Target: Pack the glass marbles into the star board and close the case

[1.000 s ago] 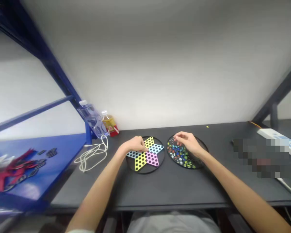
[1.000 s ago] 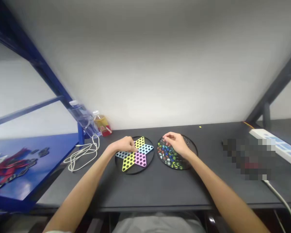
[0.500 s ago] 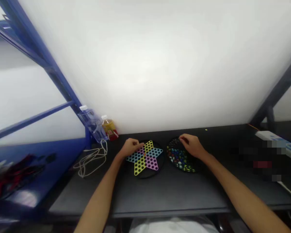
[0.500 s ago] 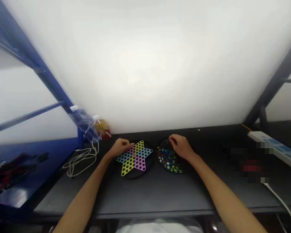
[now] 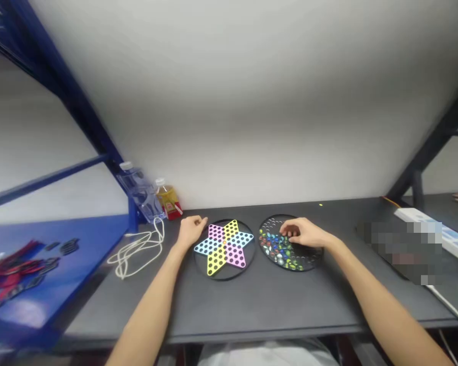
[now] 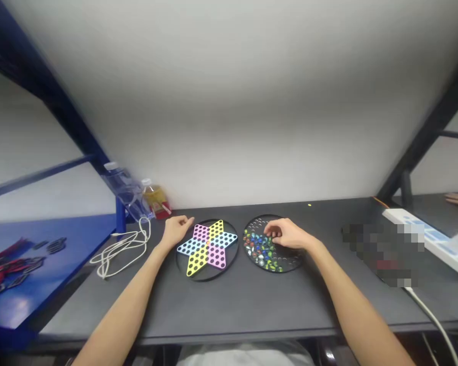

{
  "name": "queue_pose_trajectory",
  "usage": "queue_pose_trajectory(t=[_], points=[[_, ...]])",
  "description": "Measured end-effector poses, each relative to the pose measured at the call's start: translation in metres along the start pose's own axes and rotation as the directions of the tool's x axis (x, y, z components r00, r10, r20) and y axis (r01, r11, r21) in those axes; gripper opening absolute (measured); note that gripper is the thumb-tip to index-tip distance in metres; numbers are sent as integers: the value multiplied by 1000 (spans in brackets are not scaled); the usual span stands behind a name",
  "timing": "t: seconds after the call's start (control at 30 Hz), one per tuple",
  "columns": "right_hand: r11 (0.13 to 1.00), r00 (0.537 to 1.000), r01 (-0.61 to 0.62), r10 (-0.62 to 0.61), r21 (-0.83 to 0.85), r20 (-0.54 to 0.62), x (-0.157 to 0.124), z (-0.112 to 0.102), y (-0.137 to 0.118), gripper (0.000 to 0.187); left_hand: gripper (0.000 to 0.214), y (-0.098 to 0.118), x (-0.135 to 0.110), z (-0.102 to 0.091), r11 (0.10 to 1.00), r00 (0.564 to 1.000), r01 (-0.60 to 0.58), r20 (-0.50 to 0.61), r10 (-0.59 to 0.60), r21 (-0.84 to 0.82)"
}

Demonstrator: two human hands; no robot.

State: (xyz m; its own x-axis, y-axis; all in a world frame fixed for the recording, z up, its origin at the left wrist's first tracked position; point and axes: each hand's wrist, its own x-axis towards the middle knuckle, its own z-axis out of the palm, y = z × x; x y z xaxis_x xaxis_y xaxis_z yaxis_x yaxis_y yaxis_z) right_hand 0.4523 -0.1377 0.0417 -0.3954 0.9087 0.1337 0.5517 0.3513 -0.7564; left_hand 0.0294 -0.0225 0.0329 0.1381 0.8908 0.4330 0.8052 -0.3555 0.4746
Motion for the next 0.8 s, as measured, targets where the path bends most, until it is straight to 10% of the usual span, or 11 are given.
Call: queue_pose_trajectory(t=[0.23,0.33,0.47,0.63,0.8], points=[[980,992,-83,99,180,-83,4,2,4,26,42,-10,3,5,998,997,32,-64,-36,-57],[822,935,-83,259,563,-241,8,3,3,29,42,-11,2,6,998,998,22,-58,-26,-60],[609,922,-106,357,786,-152,11,5,-5,31,43,-12,2,6,999,999,4,-50,-7,-46],[959,970,-182,211,217,-119,2,-2,-15,31,44,-12,2,7,1000,999,-1,-50,0,-24],[973,976,-166,185,-160,113,-5,-4,-18,25,44,-11,1,7,1000,999,-6,-43,5,-15]])
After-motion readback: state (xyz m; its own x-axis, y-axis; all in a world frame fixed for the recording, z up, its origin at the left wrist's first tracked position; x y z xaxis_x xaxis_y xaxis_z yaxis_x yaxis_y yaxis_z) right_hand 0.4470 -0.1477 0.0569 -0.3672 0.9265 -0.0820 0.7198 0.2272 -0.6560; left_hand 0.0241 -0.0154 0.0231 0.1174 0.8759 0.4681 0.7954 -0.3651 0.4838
